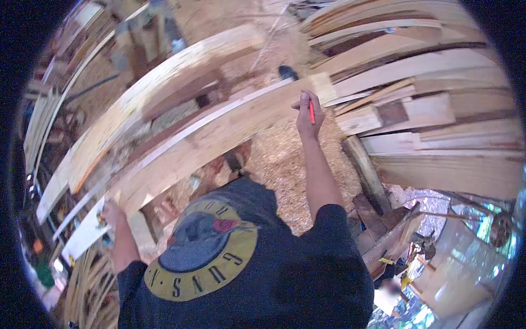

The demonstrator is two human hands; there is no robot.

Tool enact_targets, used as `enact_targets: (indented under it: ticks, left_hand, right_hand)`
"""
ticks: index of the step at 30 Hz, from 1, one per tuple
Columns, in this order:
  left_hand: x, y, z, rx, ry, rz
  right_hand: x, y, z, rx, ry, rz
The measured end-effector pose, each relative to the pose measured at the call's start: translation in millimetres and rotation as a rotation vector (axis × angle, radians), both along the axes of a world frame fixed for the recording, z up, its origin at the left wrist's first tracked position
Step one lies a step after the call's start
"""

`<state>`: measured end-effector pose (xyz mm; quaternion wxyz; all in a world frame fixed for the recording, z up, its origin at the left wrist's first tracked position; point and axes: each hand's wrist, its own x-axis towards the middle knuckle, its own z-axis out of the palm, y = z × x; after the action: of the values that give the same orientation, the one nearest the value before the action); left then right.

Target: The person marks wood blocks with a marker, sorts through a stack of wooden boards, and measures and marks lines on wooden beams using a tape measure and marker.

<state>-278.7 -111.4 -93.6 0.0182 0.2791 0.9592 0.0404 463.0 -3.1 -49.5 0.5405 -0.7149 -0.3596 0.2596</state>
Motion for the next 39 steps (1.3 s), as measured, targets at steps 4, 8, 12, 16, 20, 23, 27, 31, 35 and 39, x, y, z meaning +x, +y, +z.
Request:
enact_targets:
  ticks: [4,8,12,16,20,23,27,31,35,39]
  left_hand:
    - [-4,5,-5,0.031,0.006,-0.003]
    - [35,12,36,0.112,-0.164,0.132]
    - [-17,12,10,0.066,-0.29,0.012]
    - [-67,16,-13,-0.225,-0.204,-0.17]
    - [-74,19,3,-0.101,-0.166,-0.132]
    - [-71,15,41,0.303,-0.353,0.198]
    - [-82,-2,53,0.849,-0.723,0.298]
    - [-116,-26,14,0.995,-0.876,0.209]
    - [-112,-46,-13,1.014,-0.806,0.329]
    - [-68,-41,26,0.89,-0.713,0.27]
  right_hand:
    - [100,17,-28,0.251,-0.237,-0.22]
    - [153,38,-24,-0.133,-0.672,-0.132]
    - [180,75,-66,-0.239,-0.368,0.05]
    - [152,105,-50,-0.535,-0.547,-0.013]
    - [145,105,-42,-0.589,-0.518,-0.148]
    - [131,92,-34,-0.298,-0.308,-0.241]
    - [131,93,-40,0.348,0.321,-0.228]
    - [133,87,-76,0.452,0.57,-0.261]
    - [132,85,-84,0.405,0.54,-0.221]
    - [138,87,-74,0.373,0.553,-0.208]
